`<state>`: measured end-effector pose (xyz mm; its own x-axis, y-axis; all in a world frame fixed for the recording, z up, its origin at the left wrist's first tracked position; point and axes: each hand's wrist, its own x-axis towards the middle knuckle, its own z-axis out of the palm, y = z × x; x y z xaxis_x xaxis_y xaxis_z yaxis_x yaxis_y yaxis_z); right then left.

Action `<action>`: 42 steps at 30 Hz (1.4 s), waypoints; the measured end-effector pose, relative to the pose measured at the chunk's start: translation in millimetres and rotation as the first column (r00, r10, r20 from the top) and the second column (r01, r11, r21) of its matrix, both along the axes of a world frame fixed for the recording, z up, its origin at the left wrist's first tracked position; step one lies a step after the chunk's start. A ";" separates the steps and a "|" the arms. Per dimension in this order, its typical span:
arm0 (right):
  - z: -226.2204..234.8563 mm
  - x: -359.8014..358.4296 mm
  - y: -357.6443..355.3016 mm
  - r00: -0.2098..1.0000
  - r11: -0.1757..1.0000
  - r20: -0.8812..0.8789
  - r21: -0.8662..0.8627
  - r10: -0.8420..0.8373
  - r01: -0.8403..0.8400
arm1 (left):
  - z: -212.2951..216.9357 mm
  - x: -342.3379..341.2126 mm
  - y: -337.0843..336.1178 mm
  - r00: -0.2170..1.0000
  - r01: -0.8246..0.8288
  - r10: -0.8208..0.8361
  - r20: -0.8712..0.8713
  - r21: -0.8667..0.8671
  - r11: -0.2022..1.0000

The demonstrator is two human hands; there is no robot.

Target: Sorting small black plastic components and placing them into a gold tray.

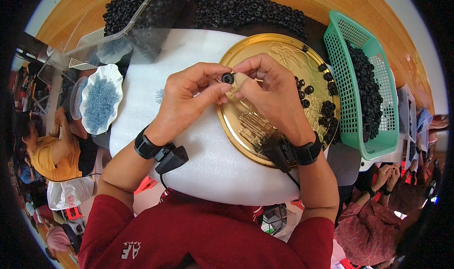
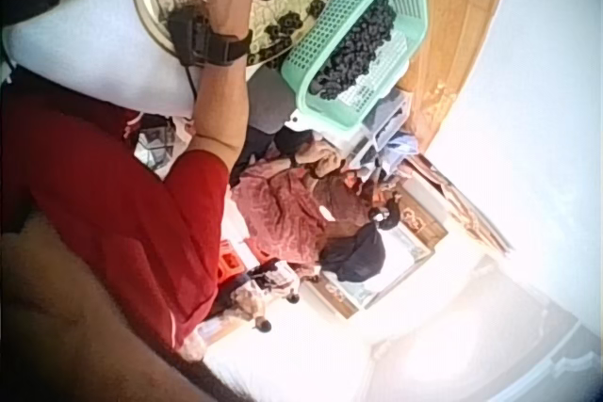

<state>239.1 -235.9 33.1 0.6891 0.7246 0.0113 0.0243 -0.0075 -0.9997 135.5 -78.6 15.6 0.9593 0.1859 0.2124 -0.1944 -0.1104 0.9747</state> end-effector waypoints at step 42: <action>7.0 -1.6 -4.5 0.999 0.998 0.020 0.056 0.029 -0.030 | -1.4 0.9 1.3 1.000 0.012 -0.014 -0.017 -0.092 0.996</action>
<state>237.5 -240.4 40.2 0.6669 0.7422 0.0656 0.0427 0.0498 -0.9978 136.4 -77.4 14.2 0.9653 0.1910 0.1780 -0.1778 -0.0180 0.9839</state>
